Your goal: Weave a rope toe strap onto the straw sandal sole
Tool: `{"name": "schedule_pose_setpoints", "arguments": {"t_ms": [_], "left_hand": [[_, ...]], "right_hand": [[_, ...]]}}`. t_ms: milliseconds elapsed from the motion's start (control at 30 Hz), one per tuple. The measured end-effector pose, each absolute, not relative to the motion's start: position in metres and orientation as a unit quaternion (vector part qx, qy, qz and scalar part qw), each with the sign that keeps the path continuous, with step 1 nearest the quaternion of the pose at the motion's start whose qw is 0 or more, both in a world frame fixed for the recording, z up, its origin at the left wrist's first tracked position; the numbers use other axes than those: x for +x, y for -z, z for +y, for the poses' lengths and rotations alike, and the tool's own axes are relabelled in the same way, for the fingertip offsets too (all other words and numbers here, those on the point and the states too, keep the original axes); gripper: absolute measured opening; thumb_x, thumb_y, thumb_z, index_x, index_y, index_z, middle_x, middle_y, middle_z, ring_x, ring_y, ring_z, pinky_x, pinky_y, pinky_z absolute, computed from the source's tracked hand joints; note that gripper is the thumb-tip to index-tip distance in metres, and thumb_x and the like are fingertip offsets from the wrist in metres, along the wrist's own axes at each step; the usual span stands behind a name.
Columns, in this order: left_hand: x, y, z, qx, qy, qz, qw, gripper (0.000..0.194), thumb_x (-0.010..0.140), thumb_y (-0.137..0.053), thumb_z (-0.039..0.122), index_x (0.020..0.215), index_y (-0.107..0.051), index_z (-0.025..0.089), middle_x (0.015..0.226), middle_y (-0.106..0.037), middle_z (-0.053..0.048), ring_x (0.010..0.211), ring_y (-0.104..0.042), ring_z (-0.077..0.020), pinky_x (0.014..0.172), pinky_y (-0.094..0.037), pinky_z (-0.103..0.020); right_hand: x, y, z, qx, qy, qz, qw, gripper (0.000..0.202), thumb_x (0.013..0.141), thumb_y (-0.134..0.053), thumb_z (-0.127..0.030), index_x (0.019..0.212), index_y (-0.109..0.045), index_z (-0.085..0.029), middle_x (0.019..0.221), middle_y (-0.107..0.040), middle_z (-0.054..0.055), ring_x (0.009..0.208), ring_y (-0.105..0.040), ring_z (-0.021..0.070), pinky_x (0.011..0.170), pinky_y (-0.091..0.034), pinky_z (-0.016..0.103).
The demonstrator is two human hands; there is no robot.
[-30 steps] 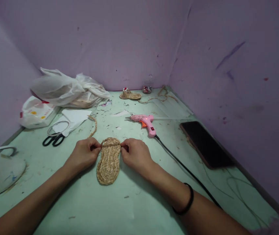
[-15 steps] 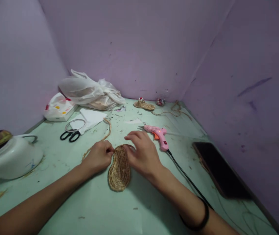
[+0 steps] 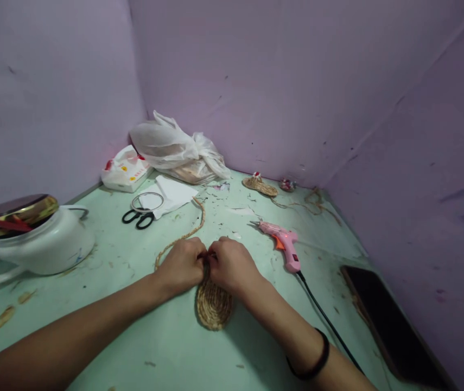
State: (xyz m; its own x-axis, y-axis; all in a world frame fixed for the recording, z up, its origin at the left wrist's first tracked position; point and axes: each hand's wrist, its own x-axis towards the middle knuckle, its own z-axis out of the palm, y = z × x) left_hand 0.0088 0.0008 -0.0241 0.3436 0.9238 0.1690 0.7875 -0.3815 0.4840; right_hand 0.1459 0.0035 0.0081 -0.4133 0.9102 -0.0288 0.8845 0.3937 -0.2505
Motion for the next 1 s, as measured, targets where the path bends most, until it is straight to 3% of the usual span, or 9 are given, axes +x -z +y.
{"name": "schedule_pose_setpoints", "arguments": {"t_ms": [433,667,1000], "left_hand": [[0.008,0.017,-0.009,0.839,-0.204,0.489,0.125,0.018,0.074,-0.043,0.010,0.070,-0.060,0.016,0.076,-0.059,-0.007,0.065,-0.057,-0.0176,0.058,-0.042,-0.029],[0.008,0.018,-0.011,0.847,-0.211,0.477,0.102,0.019,0.077,-0.042,0.012,0.075,-0.061,0.015,0.079,-0.060,-0.007,0.066,-0.058,-0.0181,0.059,-0.044,-0.029],[-0.011,-0.003,0.003,0.792,-0.408,0.426,0.156,0.017,0.080,-0.046,0.016,0.075,-0.062,0.016,0.074,-0.064,-0.004,0.073,-0.059,-0.0145,0.069,-0.046,-0.024]], "right_hand": [[0.148,-0.011,-0.010,-0.591,-0.176,-0.777,0.129,0.022,0.071,-0.048,-0.014,0.075,-0.069,-0.018,0.069,-0.070,0.006,0.060,-0.060,0.0167,0.055,-0.037,0.024],[0.149,-0.014,-0.013,-0.637,-0.176,-0.738,0.135,0.021,0.071,-0.052,-0.024,0.077,-0.072,-0.024,0.070,-0.072,0.004,0.064,-0.063,0.0200,0.053,-0.037,0.026],[0.160,0.003,-0.012,-0.649,-0.264,-0.654,0.285,0.022,0.070,-0.051,-0.029,0.072,-0.070,-0.018,0.061,-0.069,0.002,0.056,-0.061,0.0172,0.048,-0.040,0.023]]}}
